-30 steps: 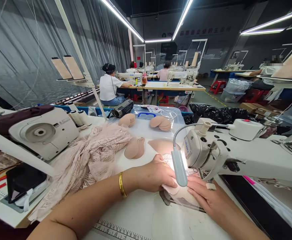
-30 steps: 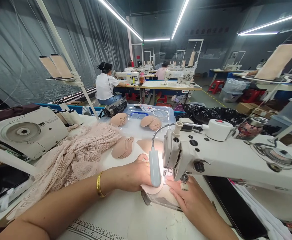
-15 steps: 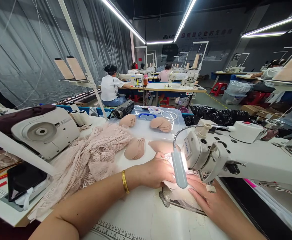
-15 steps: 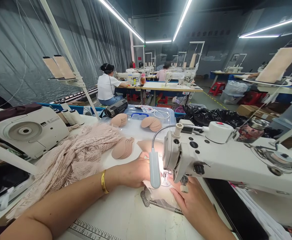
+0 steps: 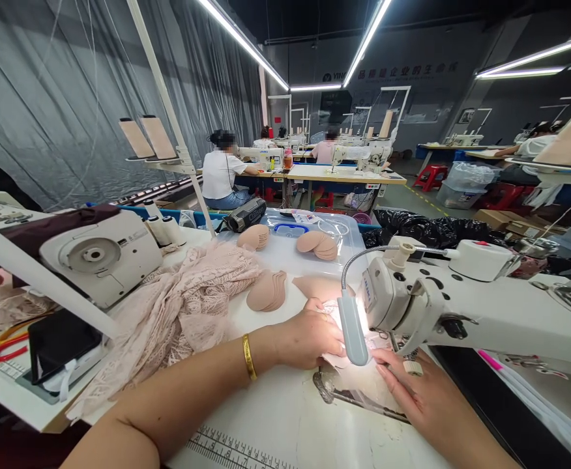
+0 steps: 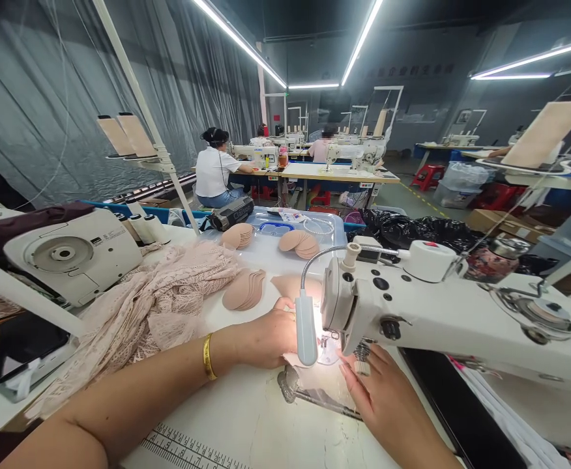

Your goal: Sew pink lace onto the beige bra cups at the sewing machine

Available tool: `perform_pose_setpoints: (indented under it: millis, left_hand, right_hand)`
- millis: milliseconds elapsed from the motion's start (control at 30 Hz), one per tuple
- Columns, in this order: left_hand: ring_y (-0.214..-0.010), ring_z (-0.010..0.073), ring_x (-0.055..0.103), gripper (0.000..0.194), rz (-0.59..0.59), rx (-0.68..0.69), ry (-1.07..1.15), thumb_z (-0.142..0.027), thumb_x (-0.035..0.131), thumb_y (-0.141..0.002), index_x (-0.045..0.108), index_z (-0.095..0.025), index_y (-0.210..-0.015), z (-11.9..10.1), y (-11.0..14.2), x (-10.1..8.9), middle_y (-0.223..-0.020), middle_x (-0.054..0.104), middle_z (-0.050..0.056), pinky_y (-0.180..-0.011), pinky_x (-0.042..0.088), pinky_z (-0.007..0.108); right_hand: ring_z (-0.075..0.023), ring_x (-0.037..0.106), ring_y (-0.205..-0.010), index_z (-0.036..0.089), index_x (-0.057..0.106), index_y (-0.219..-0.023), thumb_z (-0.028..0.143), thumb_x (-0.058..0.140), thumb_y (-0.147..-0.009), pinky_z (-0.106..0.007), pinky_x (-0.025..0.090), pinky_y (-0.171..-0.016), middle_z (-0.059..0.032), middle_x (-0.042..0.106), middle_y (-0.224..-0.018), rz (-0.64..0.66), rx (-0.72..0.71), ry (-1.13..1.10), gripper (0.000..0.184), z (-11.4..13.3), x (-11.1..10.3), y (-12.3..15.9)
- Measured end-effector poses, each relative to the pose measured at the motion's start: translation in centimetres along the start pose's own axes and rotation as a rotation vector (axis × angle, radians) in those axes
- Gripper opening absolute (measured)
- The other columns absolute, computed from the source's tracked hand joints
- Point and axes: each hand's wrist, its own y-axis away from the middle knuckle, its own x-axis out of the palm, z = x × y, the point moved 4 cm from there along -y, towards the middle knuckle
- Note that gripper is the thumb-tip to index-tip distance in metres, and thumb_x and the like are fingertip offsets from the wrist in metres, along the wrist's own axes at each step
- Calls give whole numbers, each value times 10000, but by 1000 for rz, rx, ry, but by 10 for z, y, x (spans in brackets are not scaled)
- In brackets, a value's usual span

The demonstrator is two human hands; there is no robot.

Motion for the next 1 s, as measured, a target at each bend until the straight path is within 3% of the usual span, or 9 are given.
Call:
perform_pose_setpoints:
  millis: [67,200,333,467,667,833,1000]
  left_hand:
    - [-888,202,563,214,5,-8,-12,25,650,-764,596,-182,-759,1,0,1,-925,732,1,-797,220,401]
    - [-905,216,570,208,11,-13,-15,16,633,-790,611,-190,-785,0,0,-1,-933,740,15,-804,225,408]
    - [-933,229,591,198,-17,-12,-21,-25,663,-810,644,-210,-879,-1,1,-2,-962,745,10,-800,232,399]
    - [-953,227,612,214,-34,-5,-2,-35,672,-807,633,-215,-915,-3,2,-4,-965,745,-10,-813,242,395]
    - [-1009,206,626,266,-60,6,56,-6,659,-804,628,-222,-957,-5,3,-9,-1119,769,-40,-828,230,380]
    - [-1014,206,625,259,-77,14,66,-13,636,-826,639,-229,-971,-4,3,-7,-1091,771,-39,-836,226,386]
    - [-1003,227,626,215,-54,-15,26,-38,678,-811,645,-220,-922,-2,4,-3,-1023,759,-17,-833,237,390]
  right_hand:
    - [-296,709,-1118,284,738,-844,451,424,-1148,-463,590,-951,-65,784,-1136,-47,-4,9,468,-4,2,1]
    - [-320,693,-1202,240,719,-1137,473,448,-1147,-438,625,-871,-131,750,-1239,-71,56,-21,357,-10,4,2]
    - [-330,682,-1247,240,691,-1219,451,428,-1151,-439,639,-842,-140,733,-1289,-40,108,-60,343,-5,0,0]
    - [-335,671,-1277,247,716,-1186,412,420,-1147,-404,643,-746,-142,705,-1374,-1,158,-90,341,6,-8,-5]
    - [-302,704,-1186,270,700,-1179,403,404,-1146,-404,634,-824,-94,753,-1260,-32,171,-107,326,16,-17,-10]
    - [-311,718,-1164,273,677,-1007,413,412,-1142,-404,626,-763,-100,747,-1250,-20,151,-63,329,15,-15,-9]
    - [-307,733,-1137,280,697,-1029,394,433,-1136,-393,624,-740,-103,757,-1202,-52,103,-35,307,12,-15,-7]
